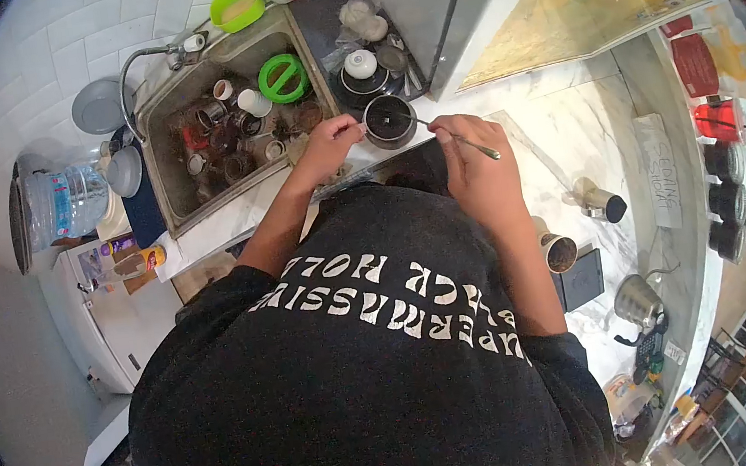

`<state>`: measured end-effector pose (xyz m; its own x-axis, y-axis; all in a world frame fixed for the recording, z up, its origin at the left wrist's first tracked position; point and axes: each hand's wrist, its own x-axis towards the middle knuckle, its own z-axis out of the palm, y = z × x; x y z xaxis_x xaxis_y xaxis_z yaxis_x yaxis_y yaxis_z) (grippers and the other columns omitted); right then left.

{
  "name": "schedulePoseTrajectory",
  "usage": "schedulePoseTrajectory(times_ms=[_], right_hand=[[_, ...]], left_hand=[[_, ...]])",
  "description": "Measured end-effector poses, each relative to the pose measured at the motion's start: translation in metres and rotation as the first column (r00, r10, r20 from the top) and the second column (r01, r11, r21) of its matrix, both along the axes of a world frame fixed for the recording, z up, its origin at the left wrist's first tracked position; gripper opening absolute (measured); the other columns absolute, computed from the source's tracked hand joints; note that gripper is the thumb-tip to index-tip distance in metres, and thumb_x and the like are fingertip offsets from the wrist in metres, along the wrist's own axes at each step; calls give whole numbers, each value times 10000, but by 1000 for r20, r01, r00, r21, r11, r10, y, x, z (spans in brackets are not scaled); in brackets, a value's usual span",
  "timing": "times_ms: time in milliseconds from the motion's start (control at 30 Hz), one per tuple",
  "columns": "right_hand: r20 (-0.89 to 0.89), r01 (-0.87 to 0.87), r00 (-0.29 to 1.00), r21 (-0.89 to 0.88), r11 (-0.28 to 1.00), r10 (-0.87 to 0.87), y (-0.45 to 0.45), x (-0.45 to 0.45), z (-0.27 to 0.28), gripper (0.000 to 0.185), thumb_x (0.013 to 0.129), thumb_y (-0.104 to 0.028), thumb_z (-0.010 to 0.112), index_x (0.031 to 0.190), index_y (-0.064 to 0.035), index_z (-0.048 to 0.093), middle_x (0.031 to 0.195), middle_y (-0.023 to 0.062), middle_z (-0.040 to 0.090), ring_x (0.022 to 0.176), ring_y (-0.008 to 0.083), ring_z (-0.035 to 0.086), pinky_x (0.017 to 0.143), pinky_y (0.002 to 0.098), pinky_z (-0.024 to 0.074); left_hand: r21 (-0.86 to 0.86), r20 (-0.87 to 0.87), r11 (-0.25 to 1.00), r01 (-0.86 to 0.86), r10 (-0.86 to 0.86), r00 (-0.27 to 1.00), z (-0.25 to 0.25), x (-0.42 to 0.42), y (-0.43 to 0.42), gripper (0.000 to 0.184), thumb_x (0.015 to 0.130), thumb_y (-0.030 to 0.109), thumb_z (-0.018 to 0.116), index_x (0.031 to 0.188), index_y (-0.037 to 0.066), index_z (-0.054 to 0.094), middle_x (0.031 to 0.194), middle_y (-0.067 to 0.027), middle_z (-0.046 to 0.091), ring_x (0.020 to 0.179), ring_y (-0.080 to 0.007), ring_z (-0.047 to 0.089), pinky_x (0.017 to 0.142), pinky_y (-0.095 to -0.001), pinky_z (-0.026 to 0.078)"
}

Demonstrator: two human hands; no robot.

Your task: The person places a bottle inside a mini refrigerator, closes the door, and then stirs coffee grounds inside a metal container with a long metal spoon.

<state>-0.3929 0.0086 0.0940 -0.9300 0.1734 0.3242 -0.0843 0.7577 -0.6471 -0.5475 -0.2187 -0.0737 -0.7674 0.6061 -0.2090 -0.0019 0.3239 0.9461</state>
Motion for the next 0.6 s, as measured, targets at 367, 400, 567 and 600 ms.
schedulePoseTrajectory(times_ms=[367,400,567,600], right_hand=[[89,38,995,16,999,-39,-7,0,8,107,1030,-73,592,1043,-27,688,1019,141,732,1007,353,681,920,443,488],[68,46,996,52,998,-49,-4,0,8,118,1035,-74,587,1050,-25,693,1020,135,733,1006,349,681,917,441,488],[27,36,999,40,999,-37,-4,7,10,106,1028,-59,590,1043,-24,689,1038,135,731,1003,345,680,918,432,488],[15,25,1000,28,999,-26,-7,5,8,105,1027,-56,590,1042,-24,688,1040,136,731,1002,346,680,915,433,488]], left_hand=[[8,-4,999,31,-31,999,12,0,2,261,1024,247,682,916,10,679,774,26,594,752,-71,505,684,-287,439],[13,-12,1000,27,-26,1000,9,0,2,262,1023,247,684,913,10,678,771,27,590,747,-70,502,678,-287,437],[29,-20,999,29,-29,999,5,-1,3,261,1015,246,691,905,10,675,753,32,574,729,-69,497,659,-285,432],[26,-7,999,34,-34,999,5,-3,4,258,1014,243,691,905,9,675,751,31,572,729,-70,498,659,-286,433]])
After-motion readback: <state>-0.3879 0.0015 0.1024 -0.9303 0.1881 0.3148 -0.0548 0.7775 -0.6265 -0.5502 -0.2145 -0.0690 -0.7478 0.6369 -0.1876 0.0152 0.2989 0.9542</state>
